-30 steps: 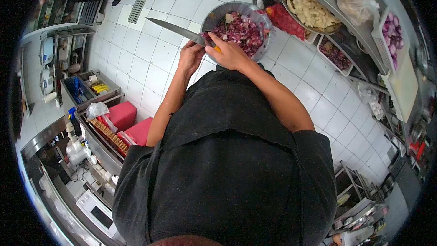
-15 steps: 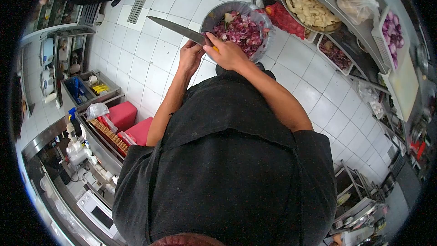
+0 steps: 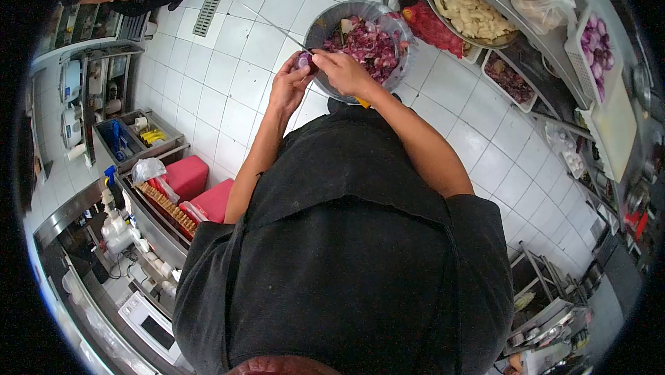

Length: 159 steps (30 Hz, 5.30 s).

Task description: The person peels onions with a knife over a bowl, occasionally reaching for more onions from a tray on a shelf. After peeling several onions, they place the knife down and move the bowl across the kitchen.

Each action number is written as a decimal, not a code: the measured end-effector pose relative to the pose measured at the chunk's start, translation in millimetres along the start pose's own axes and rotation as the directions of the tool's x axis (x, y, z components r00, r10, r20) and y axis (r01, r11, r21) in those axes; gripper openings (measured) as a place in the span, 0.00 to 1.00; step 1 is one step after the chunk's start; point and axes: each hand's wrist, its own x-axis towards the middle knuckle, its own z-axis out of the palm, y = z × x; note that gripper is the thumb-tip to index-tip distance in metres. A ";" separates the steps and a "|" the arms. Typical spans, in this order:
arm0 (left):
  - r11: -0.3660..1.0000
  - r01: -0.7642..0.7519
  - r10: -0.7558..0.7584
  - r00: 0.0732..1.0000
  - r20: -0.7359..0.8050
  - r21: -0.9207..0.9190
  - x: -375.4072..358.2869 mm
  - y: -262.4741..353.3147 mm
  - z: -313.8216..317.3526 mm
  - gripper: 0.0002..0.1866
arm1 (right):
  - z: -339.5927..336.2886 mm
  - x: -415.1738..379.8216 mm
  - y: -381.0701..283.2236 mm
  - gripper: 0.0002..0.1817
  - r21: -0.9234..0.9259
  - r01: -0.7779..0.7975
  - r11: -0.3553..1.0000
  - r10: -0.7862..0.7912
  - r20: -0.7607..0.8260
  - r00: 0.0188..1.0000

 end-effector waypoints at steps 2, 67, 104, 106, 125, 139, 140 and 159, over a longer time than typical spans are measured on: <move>1.000 0.004 -0.004 1.000 0.003 0.014 -3.6 1.4 -1.2 0.31 | 0.0 3.3 6.5 0.29 0.043 -0.049 0.998 0.050 -0.017 0.999; 0.923 0.241 -0.208 0.968 0.139 -0.299 35.8 -5.0 22.6 0.21 | -41.1 8.7 15.0 0.24 0.361 -0.246 0.900 0.237 0.070 0.969; 0.977 0.179 -0.186 0.981 -0.060 -0.113 53.6 -17.5 29.0 0.18 | -39.4 20.0 7.1 0.37 -0.061 -0.044 0.997 0.044 0.001 0.999; 0.976 0.185 -0.193 0.979 -0.062 -0.111 50.8 -14.9 31.1 0.18 | -39.4 22.5 9.2 0.34 -0.055 -0.064 0.996 0.065 0.017 0.998; 0.989 0.108 -0.106 0.994 -0.027 0.100 37.4 -6.1 31.7 0.14 | -44.6 18.9 7.4 0.35 0.082 -0.271 0.959 0.267 0.060 0.962; 0.968 0.092 -0.076 0.994 -0.075 0.233 24.9 -0.4 28.8 0.15 | -20.7 1.1 14.8 0.34 -0.274 0.158 0.949 -0.167 -0.008 0.986; 0.967 0.090 -0.072 0.994 -0.083 0.239 24.4 -1.2 28.6 0.15 | -21.8 -1.3 8.4 0.35 -0.292 0.125 0.948 -0.128 0.007 0.992; 0.958 0.051 -0.064 0.997 0.037 0.283 10.3 13.9 19.0 0.19 | -35.8 5.5 -11.4 0.25 0.415 -0.334 0.846 0.281 0.184 0.942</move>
